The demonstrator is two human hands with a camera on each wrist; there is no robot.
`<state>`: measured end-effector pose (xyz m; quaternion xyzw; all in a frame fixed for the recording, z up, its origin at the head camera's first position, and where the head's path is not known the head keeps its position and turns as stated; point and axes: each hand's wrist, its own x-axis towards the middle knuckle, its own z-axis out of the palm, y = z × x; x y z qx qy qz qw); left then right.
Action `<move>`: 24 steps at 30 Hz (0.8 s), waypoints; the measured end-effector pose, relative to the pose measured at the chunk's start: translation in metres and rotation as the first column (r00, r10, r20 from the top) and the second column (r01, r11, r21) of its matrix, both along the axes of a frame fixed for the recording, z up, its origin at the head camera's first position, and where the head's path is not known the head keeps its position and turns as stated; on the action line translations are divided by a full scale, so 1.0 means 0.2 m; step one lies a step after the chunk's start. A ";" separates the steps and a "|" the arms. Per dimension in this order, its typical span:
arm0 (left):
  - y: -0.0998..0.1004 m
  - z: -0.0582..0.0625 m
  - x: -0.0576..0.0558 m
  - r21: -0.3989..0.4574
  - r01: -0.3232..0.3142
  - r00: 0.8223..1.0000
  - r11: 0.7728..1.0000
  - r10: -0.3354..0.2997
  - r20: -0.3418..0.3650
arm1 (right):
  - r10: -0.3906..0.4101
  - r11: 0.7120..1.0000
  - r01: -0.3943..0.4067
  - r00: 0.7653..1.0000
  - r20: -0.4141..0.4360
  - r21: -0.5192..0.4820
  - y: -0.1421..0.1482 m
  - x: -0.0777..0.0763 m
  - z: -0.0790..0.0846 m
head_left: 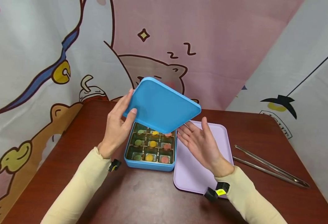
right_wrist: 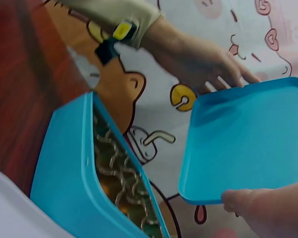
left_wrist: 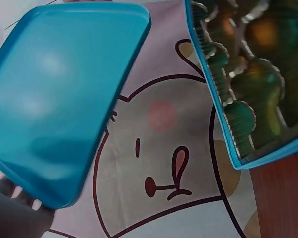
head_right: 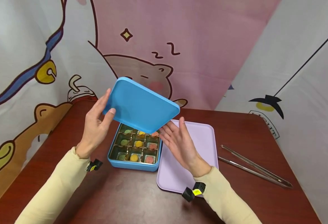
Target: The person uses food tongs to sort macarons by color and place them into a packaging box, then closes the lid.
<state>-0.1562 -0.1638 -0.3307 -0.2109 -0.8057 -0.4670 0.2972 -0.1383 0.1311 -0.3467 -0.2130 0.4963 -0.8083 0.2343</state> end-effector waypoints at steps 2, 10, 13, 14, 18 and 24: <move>0.00 -0.01 0.01 -0.045 0.007 0.999 0.999 -0.005 0.033 | -0.027 1.000 0.028 0.999 -0.038 0.014 0.00 -0.01 -0.02; -0.02 -0.03 0.08 0.022 0.075 0.930 0.997 -0.078 0.360 | -0.131 0.985 0.145 0.980 -0.148 0.088 0.00 -0.04 -0.06; -0.04 -0.03 0.11 0.196 0.138 0.869 0.971 -0.213 0.446 | -0.138 0.982 0.159 0.973 -0.183 0.107 -0.01 -0.05 -0.07; -0.04 -0.03 0.11 0.250 0.150 0.854 0.957 -0.252 0.456 | -0.140 0.980 0.163 0.971 -0.191 0.111 -0.01 -0.05 -0.07; -0.05 -0.03 0.13 0.420 0.148 0.818 0.895 -0.349 0.456 | -0.134 0.980 0.161 0.968 -0.214 0.118 -0.03 -0.05 -0.07; -0.06 -0.09 0.14 0.426 0.091 0.798 0.900 -0.322 0.510 | -0.124 0.961 0.186 0.951 -0.282 0.203 -0.03 -0.04 -0.09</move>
